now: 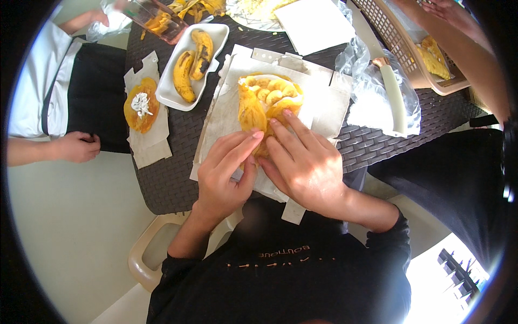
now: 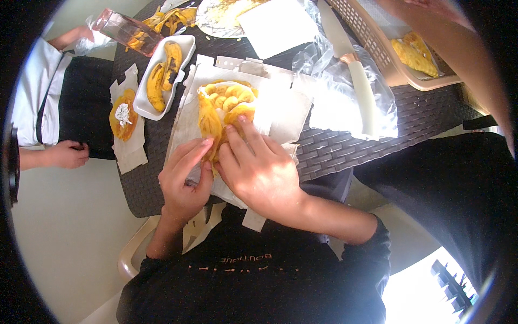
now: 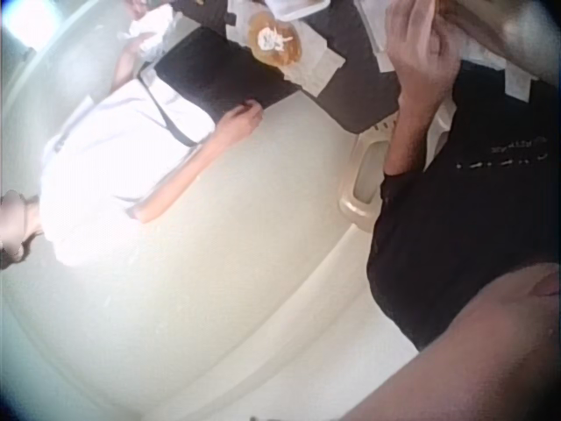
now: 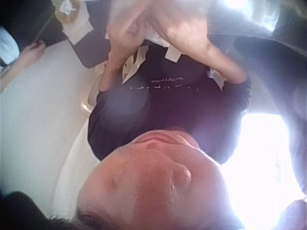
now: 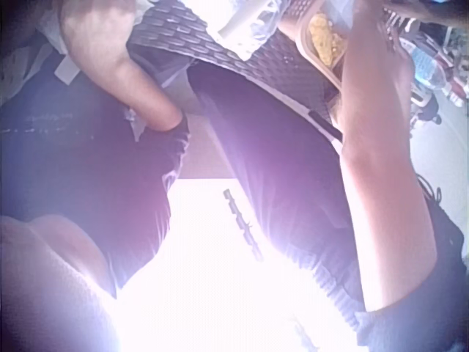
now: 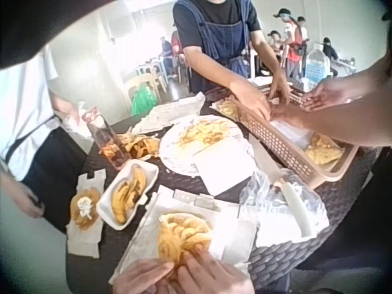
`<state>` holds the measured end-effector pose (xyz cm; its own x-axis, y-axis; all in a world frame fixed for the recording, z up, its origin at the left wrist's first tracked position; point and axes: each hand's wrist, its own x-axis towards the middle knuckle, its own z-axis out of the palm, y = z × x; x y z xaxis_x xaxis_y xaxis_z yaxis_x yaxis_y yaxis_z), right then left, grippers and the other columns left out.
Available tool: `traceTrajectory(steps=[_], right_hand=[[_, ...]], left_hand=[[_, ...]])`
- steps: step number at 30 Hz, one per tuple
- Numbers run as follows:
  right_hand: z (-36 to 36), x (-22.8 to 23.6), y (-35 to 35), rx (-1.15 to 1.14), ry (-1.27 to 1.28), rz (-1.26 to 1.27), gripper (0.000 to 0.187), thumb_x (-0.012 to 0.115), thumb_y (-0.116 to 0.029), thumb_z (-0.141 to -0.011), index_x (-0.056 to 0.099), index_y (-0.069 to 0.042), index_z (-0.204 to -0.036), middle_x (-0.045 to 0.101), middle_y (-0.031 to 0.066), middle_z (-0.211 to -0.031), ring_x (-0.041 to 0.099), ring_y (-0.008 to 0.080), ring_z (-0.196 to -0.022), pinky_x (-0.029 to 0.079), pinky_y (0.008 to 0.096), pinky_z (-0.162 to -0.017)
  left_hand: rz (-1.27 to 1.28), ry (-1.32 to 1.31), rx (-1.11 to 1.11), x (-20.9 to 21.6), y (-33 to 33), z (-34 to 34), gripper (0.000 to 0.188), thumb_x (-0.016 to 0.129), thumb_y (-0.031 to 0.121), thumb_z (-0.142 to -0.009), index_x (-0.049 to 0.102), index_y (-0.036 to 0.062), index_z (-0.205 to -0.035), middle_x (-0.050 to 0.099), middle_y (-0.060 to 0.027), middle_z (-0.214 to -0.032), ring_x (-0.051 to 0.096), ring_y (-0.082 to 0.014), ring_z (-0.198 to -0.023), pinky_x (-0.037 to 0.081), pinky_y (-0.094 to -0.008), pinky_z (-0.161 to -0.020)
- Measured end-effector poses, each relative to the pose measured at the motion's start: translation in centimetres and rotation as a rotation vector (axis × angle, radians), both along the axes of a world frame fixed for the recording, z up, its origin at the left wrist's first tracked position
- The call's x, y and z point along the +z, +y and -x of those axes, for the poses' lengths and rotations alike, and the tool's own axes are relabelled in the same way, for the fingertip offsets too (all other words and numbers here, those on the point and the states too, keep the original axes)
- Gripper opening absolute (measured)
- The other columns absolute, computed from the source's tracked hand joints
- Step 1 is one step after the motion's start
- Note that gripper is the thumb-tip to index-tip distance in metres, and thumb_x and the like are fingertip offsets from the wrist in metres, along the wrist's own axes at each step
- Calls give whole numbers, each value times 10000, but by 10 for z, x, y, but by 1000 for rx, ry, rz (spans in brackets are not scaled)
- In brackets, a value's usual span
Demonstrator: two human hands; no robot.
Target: The person assembles a dessert by placing sliced bananas and a white creamy topping onto a flat yellow crepe-like base. They then fold the crepe into a cone shape and place it into a basket. The person repeats this process with a second crepe.
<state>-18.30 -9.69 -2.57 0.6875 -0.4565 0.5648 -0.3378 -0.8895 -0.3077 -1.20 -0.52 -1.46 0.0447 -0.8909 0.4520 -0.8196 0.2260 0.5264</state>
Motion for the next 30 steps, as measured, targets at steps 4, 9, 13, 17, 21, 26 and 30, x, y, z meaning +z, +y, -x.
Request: traceTrajectory(steps=[4,9,13,17,21,26,30], right_hand=[[-2,-2,1,-17,7,-5,251,703,-200,-804,685,-9,-966,710,194,-1148,667,368,-1207,589,378,-846],[-4,-3,3,-40,9,4,247,730,-210,-815,686,-25,-973,711,177,-1150,672,359,-1203,587,367,-811],[-5,-3,0,-48,11,17,247,798,-236,-840,693,-60,-977,718,149,-1166,686,333,-1196,585,357,-758],[-5,-4,1,-54,10,15,251,800,-231,-836,692,-57,-979,717,154,-1165,684,333,-1203,587,357,-770],[-4,-2,0,-26,-6,-11,220,684,-170,-819,686,0,-959,699,205,-1141,673,375,-1189,593,376,-837],[-7,-2,1,-34,-18,-42,213,688,-167,-822,684,2,-950,703,203,-1131,678,374,-1181,595,378,-848],[-6,0,1,-29,-12,-47,213,690,-168,-822,682,4,-946,706,203,-1126,674,375,-1192,594,378,-860]], left_hand=[[3,116,79,0,4,5,474,695,-73,-776,703,7,-1243,615,-236,-1352,665,-352,-1183,552,-410,-987],[-8,131,121,-3,3,6,438,714,-74,-769,722,3,-1200,595,-225,-1383,651,-351,-1210,533,-417,-1035],[-50,88,158,-4,5,7,366,719,-73,-787,738,-10,-1147,623,-235,-1365,649,-355,-1237,535,-413,-1035],[-64,75,196,-2,5,9,362,694,-80,-831,715,-39,-1190,674,-254,-1306,684,-355,-1208,550,-410,-1009],[-17,30,234,-3,4,13,393,661,-99,-876,669,-66,-1268,710,-244,-1252,725,-316,-1144,579,-374,-947],[22,-45,246,-2,1,14,380,665,-106,-901,664,-67,-1278,746,-214,-1181,741,-277,-1116,588,-351,-916],[99,-119,210,-1,-1,14,377,710,-104,-870,678,-54,-1242,750,-205,-1140,757,-340,-1017,607,-360,-853]])
